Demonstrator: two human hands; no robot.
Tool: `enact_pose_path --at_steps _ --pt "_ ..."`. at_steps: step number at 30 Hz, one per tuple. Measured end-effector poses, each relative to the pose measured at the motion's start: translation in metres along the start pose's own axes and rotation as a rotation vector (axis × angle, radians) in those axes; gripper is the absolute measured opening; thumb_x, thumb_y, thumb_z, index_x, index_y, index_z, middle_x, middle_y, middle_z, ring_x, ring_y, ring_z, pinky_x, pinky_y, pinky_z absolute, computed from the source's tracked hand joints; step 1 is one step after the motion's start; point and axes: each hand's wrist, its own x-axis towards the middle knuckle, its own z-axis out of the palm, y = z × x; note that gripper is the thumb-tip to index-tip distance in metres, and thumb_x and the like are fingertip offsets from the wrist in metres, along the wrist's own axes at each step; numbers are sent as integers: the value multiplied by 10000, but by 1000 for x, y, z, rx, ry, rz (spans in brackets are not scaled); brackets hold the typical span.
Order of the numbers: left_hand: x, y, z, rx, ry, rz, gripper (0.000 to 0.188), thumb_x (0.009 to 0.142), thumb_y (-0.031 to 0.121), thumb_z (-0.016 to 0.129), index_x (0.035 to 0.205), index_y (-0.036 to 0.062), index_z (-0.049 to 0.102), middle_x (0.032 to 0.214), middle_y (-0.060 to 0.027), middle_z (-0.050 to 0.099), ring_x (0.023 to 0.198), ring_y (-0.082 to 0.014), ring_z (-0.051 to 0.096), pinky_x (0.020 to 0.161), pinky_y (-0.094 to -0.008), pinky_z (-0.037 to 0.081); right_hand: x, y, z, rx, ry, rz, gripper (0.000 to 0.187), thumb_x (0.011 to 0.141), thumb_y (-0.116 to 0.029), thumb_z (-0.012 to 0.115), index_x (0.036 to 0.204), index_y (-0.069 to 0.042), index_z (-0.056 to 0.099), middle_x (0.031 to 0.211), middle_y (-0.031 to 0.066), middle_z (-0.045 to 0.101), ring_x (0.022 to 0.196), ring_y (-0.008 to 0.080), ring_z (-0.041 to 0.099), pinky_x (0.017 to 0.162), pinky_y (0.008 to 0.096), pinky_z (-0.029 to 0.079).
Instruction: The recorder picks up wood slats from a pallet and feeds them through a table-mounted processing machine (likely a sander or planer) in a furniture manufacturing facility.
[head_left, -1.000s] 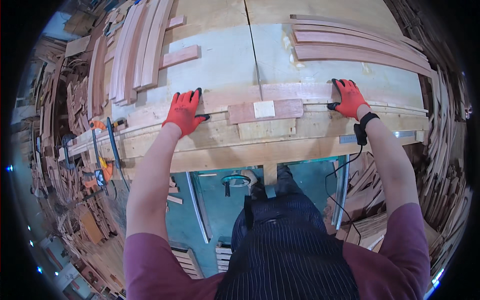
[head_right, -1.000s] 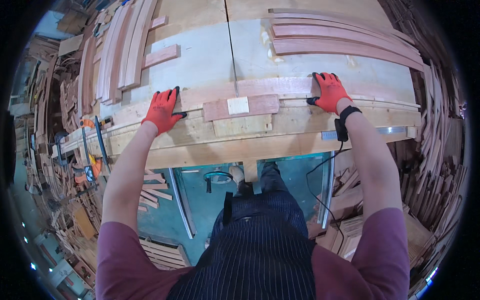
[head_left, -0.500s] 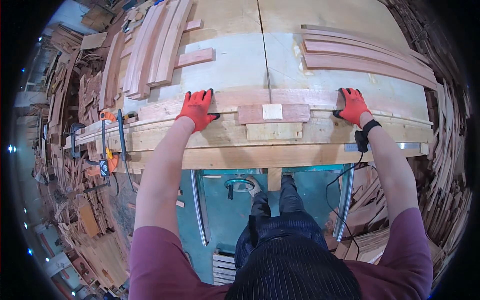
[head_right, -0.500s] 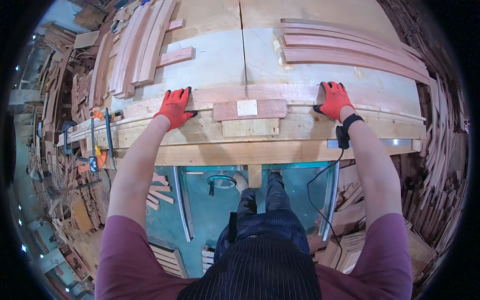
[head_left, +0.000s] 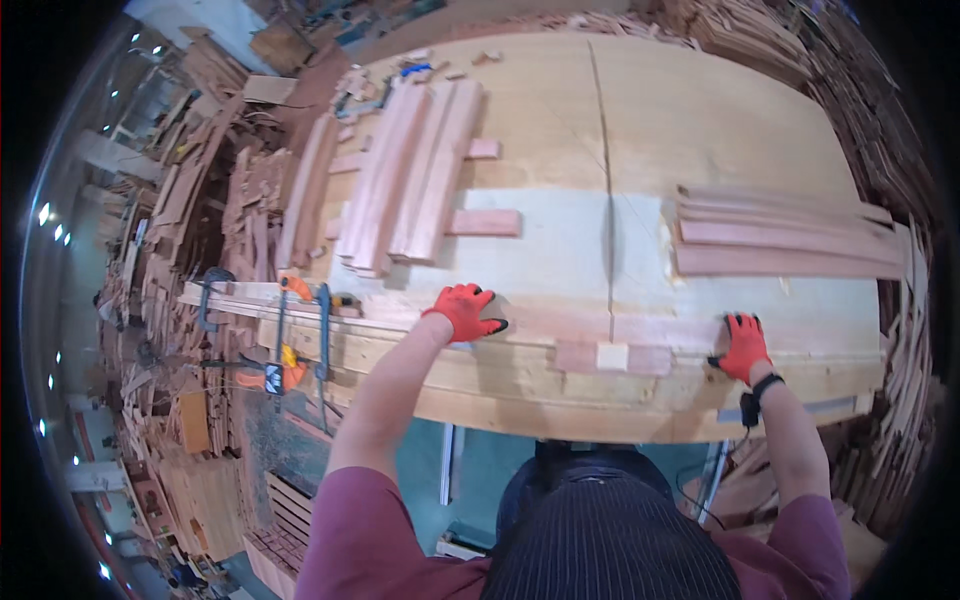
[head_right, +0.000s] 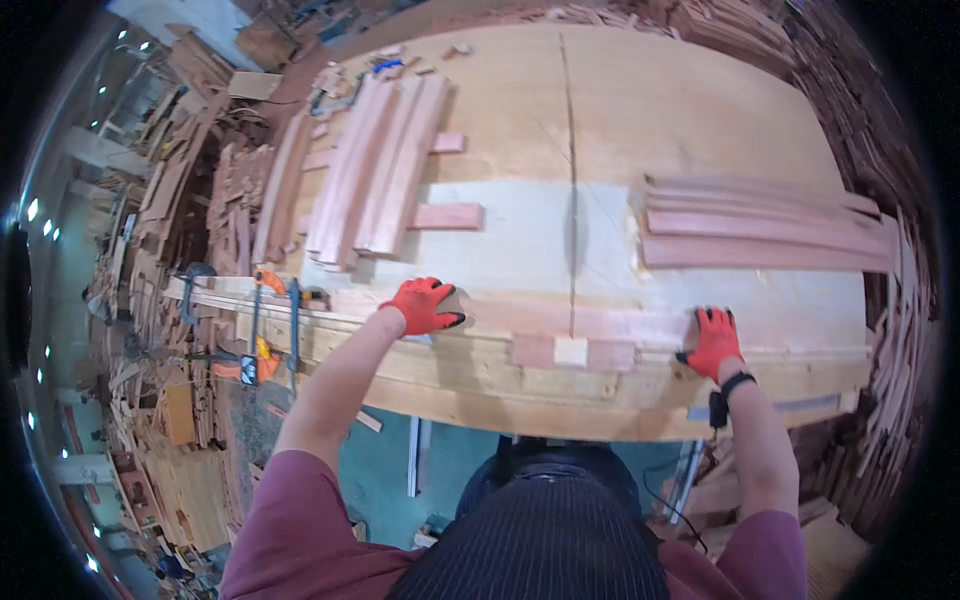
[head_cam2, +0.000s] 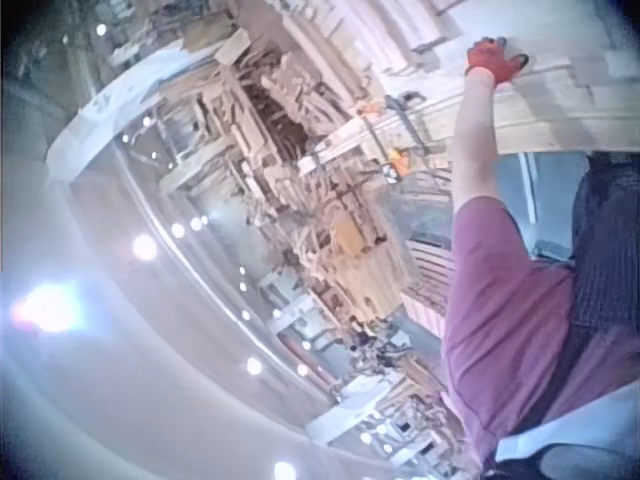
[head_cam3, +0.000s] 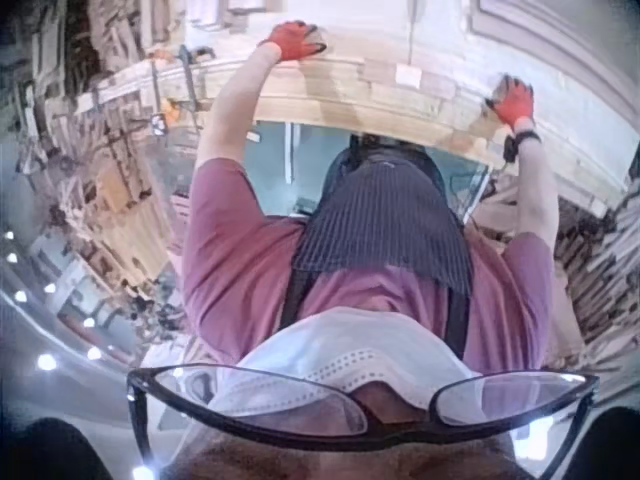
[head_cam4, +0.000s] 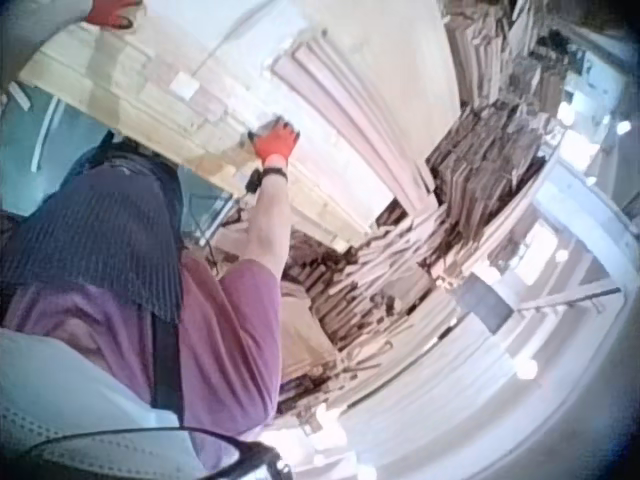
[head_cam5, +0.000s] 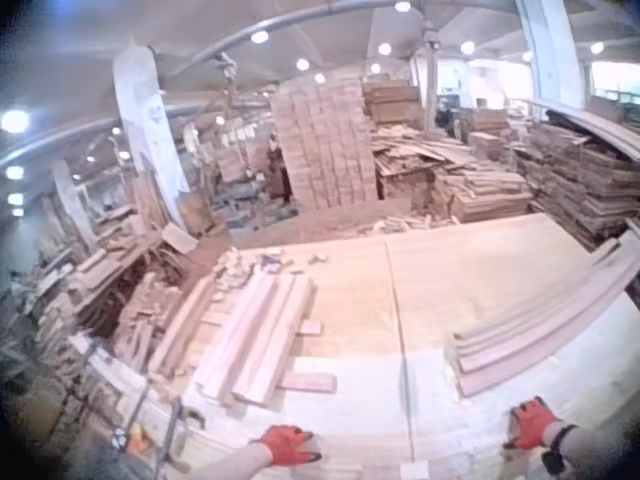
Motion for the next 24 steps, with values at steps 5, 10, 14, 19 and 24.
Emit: enact_pose_path --at_steps 5,10,14,19,24 --pt "1 -24 -29 6 -100 -109 709 846 594 717 1398 161 614 1363 -223 573 1317 -393 519 1115 -485 422 9 -2 -5 79 13 -21 962 605 -385 941 1394 -41 511 1391 231 504 1359 428 420 1218 519 299" --pt "3 -47 -15 -151 -114 -50 634 814 493 785 1322 138 653 1299 -171 637 1255 -349 598 1054 -462 486 15 2 -3 101 34 -33 972 573 -367 952 1382 -42 521 1395 221 493 1361 424 414 1203 512 322" --pt "-3 -53 -43 -402 81 -104 605 824 416 815 1324 117 651 1296 -124 686 1218 -306 650 1040 -422 512 16 -1 -6 101 9 13 992 551 -353 957 1383 -32 522 1403 216 486 1371 411 410 1213 508 310" --pt "26 -81 -104 -701 579 -139 651 892 254 773 1494 134 556 1291 -226 690 1185 -320 689 1009 -389 532 17 -4 -15 113 -43 33 1020 553 -342 959 1409 -25 504 1429 214 476 1402 417 388 1232 496 295" --pt "104 -125 -151 -570 724 -573 688 923 359 724 1542 164 496 1316 -260 661 1190 -392 663 1001 -466 514 24 -1 -7 9 -38 40 1009 543 -362 967 1387 -41 517 1414 208 486 1391 418 399 1200 495 343"
